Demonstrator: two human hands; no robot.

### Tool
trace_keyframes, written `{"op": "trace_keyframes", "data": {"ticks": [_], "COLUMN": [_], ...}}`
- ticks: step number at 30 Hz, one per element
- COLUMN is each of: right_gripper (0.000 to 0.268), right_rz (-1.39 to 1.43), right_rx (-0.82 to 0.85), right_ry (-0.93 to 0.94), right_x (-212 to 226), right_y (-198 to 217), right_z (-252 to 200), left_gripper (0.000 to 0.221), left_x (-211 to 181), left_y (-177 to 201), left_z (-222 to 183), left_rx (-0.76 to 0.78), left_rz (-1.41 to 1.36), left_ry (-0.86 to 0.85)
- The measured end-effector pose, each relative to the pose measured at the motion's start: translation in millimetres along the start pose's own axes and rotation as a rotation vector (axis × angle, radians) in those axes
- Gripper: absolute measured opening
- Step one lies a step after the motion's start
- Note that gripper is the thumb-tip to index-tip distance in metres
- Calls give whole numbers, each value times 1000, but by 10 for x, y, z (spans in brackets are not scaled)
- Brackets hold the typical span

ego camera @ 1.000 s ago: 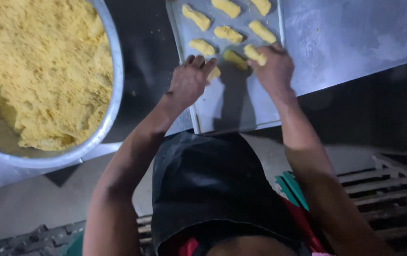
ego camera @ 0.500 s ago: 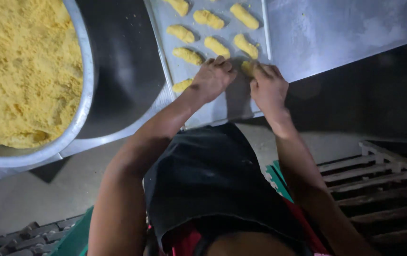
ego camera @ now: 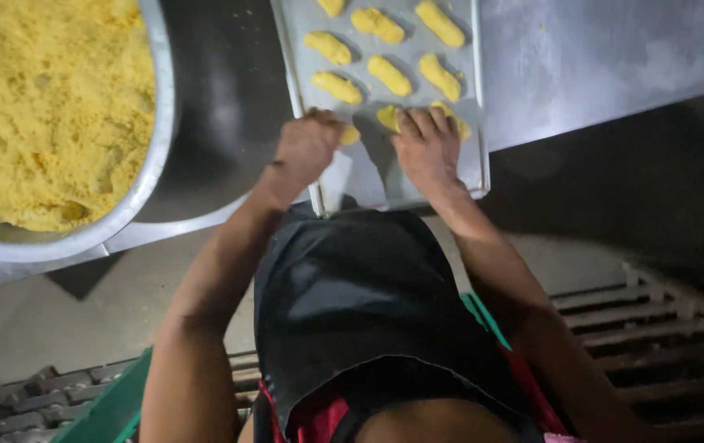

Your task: Take individual pieces of dough, roll them in breadcrumbs or flour in a large bowl, and place them onto a metal baking tray.

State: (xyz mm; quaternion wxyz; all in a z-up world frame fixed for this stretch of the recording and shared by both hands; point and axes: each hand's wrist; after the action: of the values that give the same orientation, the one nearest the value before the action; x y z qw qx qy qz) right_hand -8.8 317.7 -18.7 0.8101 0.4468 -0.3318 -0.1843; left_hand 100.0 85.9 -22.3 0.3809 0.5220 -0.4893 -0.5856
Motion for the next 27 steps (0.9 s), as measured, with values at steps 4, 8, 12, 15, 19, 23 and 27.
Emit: {"op": "trace_keyframes", "data": {"ticks": [4, 8, 12, 15, 19, 23, 27], "right_gripper": [28, 38, 34, 31, 34, 28, 17], "right_rz": [28, 118, 94, 171, 362, 339, 158], "right_rx": [4, 32, 90, 106, 163, 189, 312], "right_ry": [9, 91, 41, -130, -270, 84, 490], "right_x": [-56, -128, 3, 164, 711, 2016, 2992], "right_y": [-370, -339, -37, -23, -146, -202, -748], "right_z": [-14, 50, 216, 364, 728, 1387, 1850], "left_gripper": [26, 28, 35, 34, 20, 35, 14], "left_x": [-53, 10, 66, 573, 1390, 1477, 1688], "left_y": [-117, -394, 488, 957, 1149, 1420, 1454], "left_z": [111, 135, -380, -955, -1958, -2505, -2767], "left_rx": [-184, -157, -507, -540, -555, -102, -355], "left_rz": [-39, 16, 20, 66, 27, 43, -112], "left_ry": [-197, -168, -220, -110, 563, 643, 363]}}
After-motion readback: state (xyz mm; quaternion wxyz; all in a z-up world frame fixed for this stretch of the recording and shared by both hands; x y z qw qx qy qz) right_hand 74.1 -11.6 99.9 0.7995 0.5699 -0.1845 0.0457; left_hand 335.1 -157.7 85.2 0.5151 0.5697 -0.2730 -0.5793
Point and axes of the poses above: each hand's wrist, its own z-axis towards the middle knuckle, its own y-axis out of the back of the hand, x = y × z, and after that the axes turned 10 degrees about -y, right-handed
